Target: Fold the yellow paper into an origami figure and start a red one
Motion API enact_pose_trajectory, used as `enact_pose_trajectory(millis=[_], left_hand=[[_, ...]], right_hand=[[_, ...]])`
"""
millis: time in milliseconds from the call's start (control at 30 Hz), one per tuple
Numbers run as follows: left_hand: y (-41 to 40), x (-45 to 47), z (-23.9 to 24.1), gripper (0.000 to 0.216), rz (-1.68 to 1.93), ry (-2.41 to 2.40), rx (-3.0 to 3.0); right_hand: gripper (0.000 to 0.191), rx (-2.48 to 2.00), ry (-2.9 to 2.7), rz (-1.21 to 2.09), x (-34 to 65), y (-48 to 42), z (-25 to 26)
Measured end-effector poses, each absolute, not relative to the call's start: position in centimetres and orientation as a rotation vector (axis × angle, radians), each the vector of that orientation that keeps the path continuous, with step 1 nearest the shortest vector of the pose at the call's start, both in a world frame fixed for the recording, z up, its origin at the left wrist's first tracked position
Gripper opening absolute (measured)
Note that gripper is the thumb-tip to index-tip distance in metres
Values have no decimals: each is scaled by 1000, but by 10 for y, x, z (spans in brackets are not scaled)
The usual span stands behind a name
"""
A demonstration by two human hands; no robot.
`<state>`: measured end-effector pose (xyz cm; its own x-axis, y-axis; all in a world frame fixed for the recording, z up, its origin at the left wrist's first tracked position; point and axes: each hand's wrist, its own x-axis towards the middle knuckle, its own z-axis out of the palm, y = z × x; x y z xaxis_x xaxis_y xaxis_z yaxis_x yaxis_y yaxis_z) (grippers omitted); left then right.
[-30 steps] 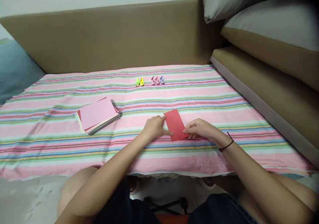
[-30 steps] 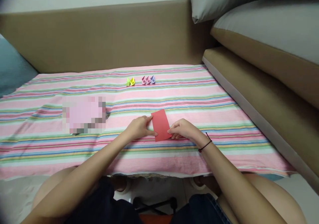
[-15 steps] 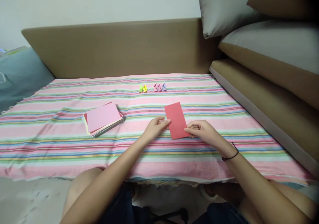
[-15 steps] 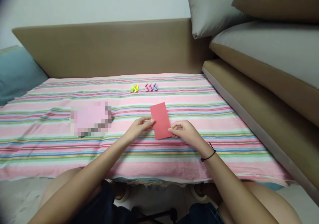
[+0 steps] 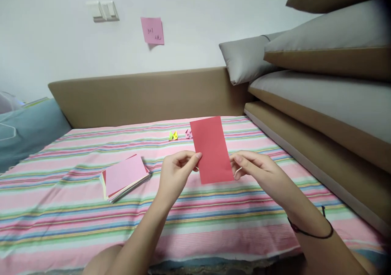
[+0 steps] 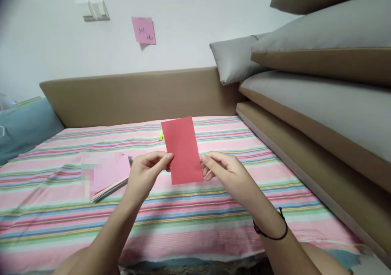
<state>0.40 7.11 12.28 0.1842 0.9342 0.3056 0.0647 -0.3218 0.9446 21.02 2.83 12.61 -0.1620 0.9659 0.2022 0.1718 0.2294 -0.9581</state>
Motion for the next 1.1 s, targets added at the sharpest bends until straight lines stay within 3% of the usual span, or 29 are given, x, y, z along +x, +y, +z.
enact_pose_trajectory(millis=[800,1100], left_hand=[[66,7,123,29,1029,761,1389],[66,7,122,18,1095,889,1504]], right_hand=[[25,-1237,-1483,986,204,15,137],[22,-1224,-1540,1003,207,21,129]])
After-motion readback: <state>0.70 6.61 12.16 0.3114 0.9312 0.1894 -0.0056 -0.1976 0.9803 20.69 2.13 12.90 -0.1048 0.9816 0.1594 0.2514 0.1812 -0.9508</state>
